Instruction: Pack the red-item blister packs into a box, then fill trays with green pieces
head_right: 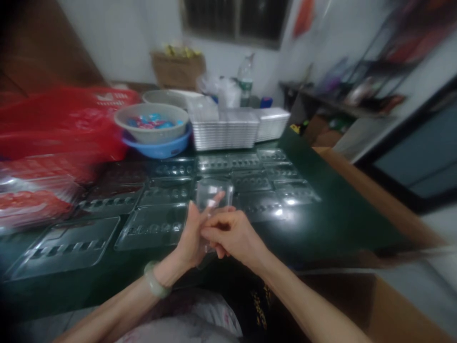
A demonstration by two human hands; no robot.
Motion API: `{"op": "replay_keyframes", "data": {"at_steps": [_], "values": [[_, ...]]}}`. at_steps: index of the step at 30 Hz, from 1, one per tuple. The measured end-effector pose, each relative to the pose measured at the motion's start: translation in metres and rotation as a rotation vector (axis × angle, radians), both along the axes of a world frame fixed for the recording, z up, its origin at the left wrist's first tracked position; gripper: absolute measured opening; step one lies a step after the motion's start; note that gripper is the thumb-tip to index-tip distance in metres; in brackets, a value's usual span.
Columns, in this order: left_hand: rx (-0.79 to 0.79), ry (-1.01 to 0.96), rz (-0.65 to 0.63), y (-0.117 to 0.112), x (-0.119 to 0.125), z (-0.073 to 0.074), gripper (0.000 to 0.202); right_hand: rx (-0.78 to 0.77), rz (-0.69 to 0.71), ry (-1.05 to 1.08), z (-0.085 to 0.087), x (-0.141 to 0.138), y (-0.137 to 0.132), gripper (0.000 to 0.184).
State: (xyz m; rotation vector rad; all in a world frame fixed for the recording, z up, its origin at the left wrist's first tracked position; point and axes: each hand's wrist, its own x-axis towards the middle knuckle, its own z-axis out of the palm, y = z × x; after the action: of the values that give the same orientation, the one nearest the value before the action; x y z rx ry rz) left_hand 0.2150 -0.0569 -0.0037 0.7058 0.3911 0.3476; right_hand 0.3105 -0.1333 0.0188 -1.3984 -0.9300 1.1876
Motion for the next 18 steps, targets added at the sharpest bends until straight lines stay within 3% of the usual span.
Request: {"op": "replay_keyframes", "data": {"at_steps": [9, 18], "values": [[0.036, 0.000, 0.047, 0.0002, -0.0003, -0.0001, 0.078, 0.015, -0.051, 0.041, -0.0028, -0.0024, 0.0007, 0.026], [0.055, 0.028, 0.049, -0.0008, -0.0019, 0.0035, 0.085, -0.007, -0.038, 0.016, 0.0021, -0.0036, 0.0004, 0.023]]}}
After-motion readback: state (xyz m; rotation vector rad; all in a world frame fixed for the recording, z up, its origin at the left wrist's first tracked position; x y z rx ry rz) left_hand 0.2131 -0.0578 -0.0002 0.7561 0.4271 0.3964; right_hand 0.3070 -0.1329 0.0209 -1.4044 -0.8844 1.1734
